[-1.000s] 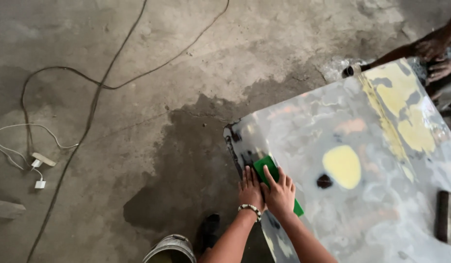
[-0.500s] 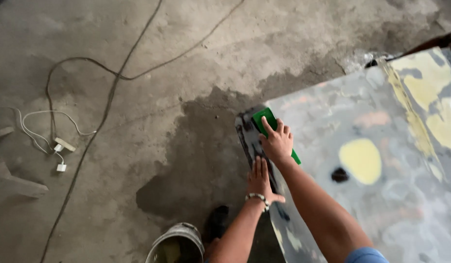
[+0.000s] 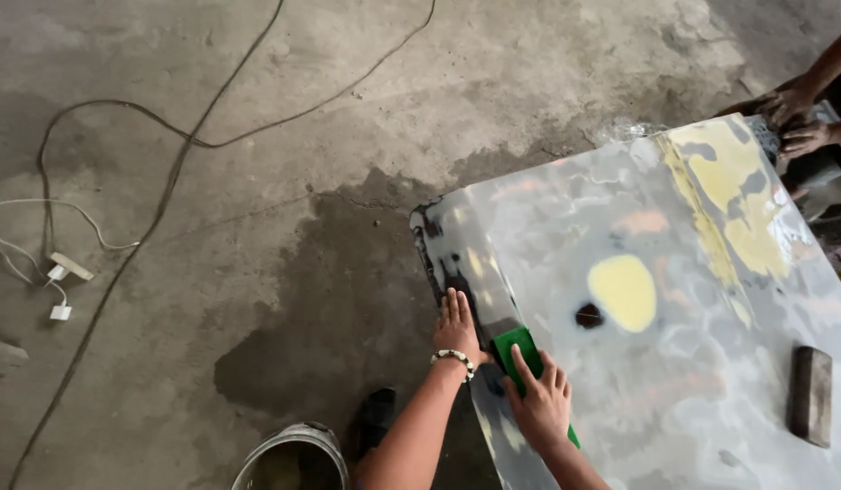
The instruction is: The person sands the surface of a car hood using a green sanding block, moving it in circular and back-and-forth motions across the metal. They occasionally pause to wipe the surface with a blue cloth and dip the cloth into a bucket of water.
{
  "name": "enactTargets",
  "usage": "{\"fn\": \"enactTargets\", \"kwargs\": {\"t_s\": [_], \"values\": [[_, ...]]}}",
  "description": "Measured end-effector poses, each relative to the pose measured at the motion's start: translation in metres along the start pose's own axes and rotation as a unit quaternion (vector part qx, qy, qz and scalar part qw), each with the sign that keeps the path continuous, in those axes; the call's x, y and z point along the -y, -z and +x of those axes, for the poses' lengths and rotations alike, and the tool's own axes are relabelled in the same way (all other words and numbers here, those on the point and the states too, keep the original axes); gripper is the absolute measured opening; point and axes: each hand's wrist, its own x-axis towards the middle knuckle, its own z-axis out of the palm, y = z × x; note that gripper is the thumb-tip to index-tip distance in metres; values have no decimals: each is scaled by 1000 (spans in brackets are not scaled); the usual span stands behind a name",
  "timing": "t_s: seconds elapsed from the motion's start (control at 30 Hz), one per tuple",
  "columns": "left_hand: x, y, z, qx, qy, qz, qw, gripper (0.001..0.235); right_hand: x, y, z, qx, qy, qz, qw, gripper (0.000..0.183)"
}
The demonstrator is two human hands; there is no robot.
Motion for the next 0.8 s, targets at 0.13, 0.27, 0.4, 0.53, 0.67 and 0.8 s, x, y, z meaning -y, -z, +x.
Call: {"fn": "enactTargets", "kwargs": {"t_s": [0.13,0.27,0.4,0.53,0.67,0.8], "values": [[17,-32,18,-78,-31,48,995,151,7,-26,47,-6,15,-4,1000,64],[7,4,1,-35,-47,56,997,159,35,-50,136,-32,48,-3,998,64],[3,14,-6,34,-15,30,999,159,63,-82,233,-58,101,-3,993,65],[17,0,-2,7,-49,3,999,157,90,-97,287,-37,97,-9,995,65],[13,-1,-6,-4,-61,-1,998,156,79,-90,261,-24,97,-13,995,66],[6,9,-1,26,-55,74,995,150,73,-57,182,-16,96,-2,995,68]]}}
